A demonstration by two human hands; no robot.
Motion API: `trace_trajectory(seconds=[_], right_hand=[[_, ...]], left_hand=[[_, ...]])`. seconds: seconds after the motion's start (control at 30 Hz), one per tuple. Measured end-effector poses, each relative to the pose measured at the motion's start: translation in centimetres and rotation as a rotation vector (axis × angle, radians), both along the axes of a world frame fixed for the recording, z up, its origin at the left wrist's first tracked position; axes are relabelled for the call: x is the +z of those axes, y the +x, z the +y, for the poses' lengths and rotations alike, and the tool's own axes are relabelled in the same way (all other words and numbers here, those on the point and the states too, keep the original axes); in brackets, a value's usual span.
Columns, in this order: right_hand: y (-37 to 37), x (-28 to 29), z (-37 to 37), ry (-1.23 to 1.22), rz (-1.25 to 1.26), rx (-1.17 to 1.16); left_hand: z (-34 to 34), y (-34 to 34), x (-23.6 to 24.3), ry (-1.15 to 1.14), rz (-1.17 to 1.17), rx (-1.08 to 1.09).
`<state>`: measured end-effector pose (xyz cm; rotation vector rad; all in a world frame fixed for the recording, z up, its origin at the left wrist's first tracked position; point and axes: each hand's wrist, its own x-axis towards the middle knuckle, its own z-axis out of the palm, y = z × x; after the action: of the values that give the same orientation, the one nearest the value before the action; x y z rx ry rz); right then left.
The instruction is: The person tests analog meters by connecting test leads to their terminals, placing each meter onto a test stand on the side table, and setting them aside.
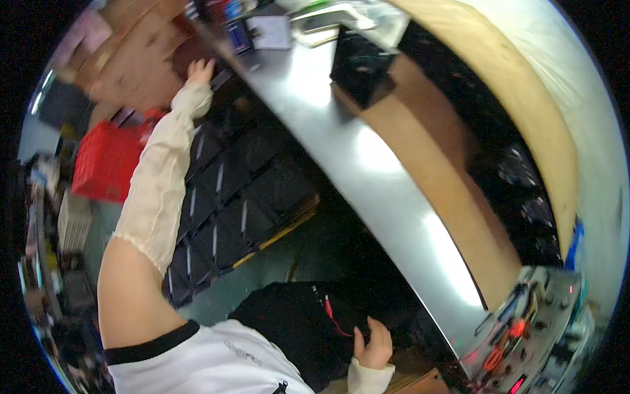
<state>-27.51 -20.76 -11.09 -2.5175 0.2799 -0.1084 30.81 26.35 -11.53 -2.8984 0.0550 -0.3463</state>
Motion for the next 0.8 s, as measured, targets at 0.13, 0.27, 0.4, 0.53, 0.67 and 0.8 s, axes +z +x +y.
trace_trajectory(seconds=[0.13, 0.27, 0.4, 0.53, 0.67, 0.8], right_hand=[[-3.8, 2.9, -0.3, 0.208, 0.168, -0.141], [-4.4, 9.0, -1.9, 0.512, 0.284, -0.271], [-2.6, 14.7, -3.6, 0.755, 0.148, -0.392], [1.4, 16.1, -6.4, 0.827, -0.023, -0.420], [8.2, 16.2, -13.7, 0.650, -0.249, -0.210], [13.7, 20.5, -22.2, 0.538, -0.405, -0.554]], left_hand=[[2.4, -2.6, -1.7, -0.074, 0.062, -0.023], [2.9, -3.2, -3.3, 0.142, 0.449, -0.005], [7.3, 1.5, -7.2, 0.375, 0.396, -0.025], [2.7, -0.8, -4.9, 0.491, 0.441, -0.153], [11.0, -0.2, -4.9, 0.697, 0.479, -0.395], [0.7, -6.8, -0.7, 0.251, 0.329, -0.184]])
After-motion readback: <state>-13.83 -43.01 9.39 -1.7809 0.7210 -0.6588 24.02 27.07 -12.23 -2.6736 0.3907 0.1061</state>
